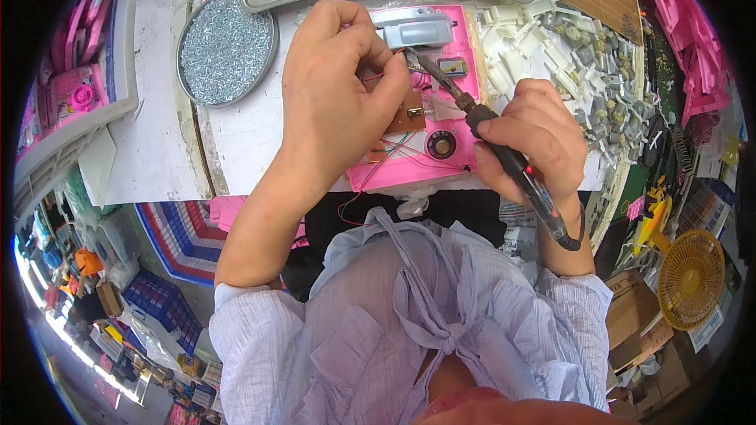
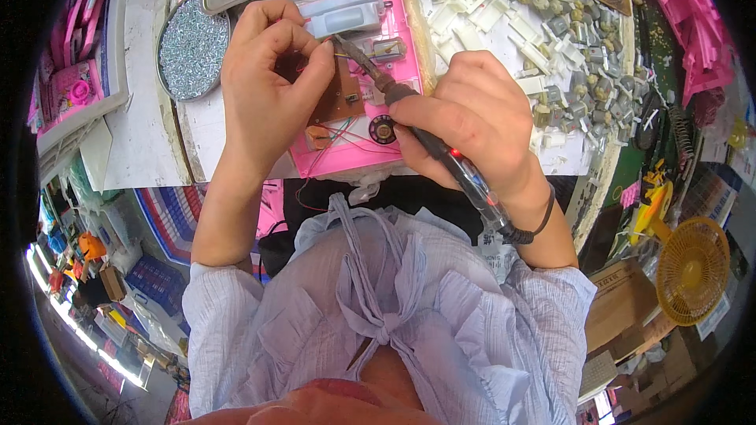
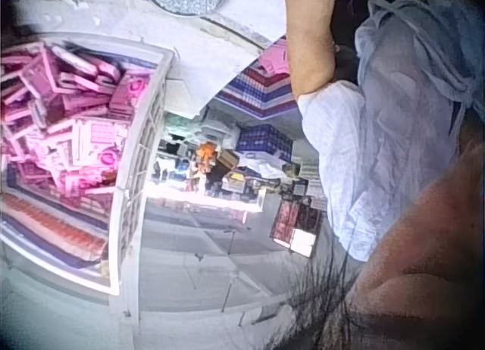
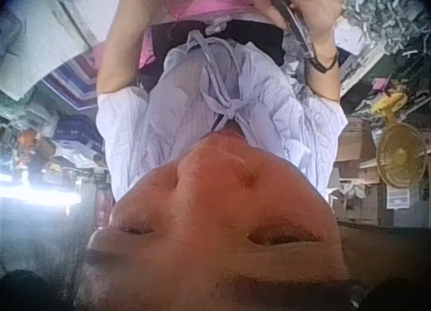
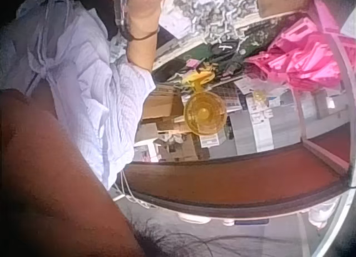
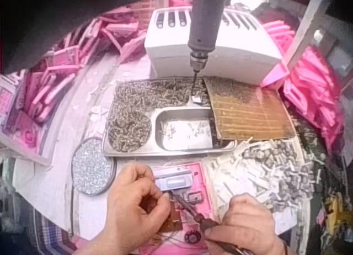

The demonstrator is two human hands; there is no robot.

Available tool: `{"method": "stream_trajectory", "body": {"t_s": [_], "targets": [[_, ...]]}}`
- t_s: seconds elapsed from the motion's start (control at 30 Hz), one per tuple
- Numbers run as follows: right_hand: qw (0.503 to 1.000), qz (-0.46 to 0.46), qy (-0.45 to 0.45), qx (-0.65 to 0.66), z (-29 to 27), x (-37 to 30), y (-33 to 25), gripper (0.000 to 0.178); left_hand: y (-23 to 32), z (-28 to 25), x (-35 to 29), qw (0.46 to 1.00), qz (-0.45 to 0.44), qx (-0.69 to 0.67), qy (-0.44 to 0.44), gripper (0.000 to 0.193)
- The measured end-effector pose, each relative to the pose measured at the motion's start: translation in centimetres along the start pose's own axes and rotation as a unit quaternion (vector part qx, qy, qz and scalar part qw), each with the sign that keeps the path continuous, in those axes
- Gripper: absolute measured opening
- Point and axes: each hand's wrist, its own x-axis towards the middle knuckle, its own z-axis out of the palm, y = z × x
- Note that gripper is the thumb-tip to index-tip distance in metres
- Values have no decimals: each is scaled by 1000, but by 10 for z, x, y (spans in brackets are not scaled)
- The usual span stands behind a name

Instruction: Assembling the internal components of pink toy guns, including soldering wires and using a power screwdriver to secure parts.

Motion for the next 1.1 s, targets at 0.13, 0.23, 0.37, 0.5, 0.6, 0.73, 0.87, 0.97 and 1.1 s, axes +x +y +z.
{"method": "stream_trajectory", "body": {"t_s": [0.13,0.23,0.37,0.5,0.6,0.73,0.87,0.97,1.1], "targets": [[1000,3,3,-1,0,-1,0,40,0,1,0,1000,10,4,6,12],[1000,-5,12,2,2,0,2,40,0,2,1,1000,14,0,10,12],[1000,-2,10,13,1,-2,3,39,0,2,0,1000,7,3,7,12],[1000,14,-16,13,-8,-5,-2,33,0,2,0,1000,6,3,11,12],[1000,13,-4,24,-8,-6,0,36,0,2,0,1000,12,10,13,12],[999,20,7,37,-8,-5,4,37,0,3,-2,1000,5,-6,19,12],[999,28,0,36,-9,-2,6,35,1,4,-2,1000,-3,-14,27,14],[999,41,-14,32,-10,-1,6,34,0,6,-3,999,-1,-19,38,14],[997,57,-41,21,-13,3,6,34,2,7,-6,998,-31,-30,35,15]]}}
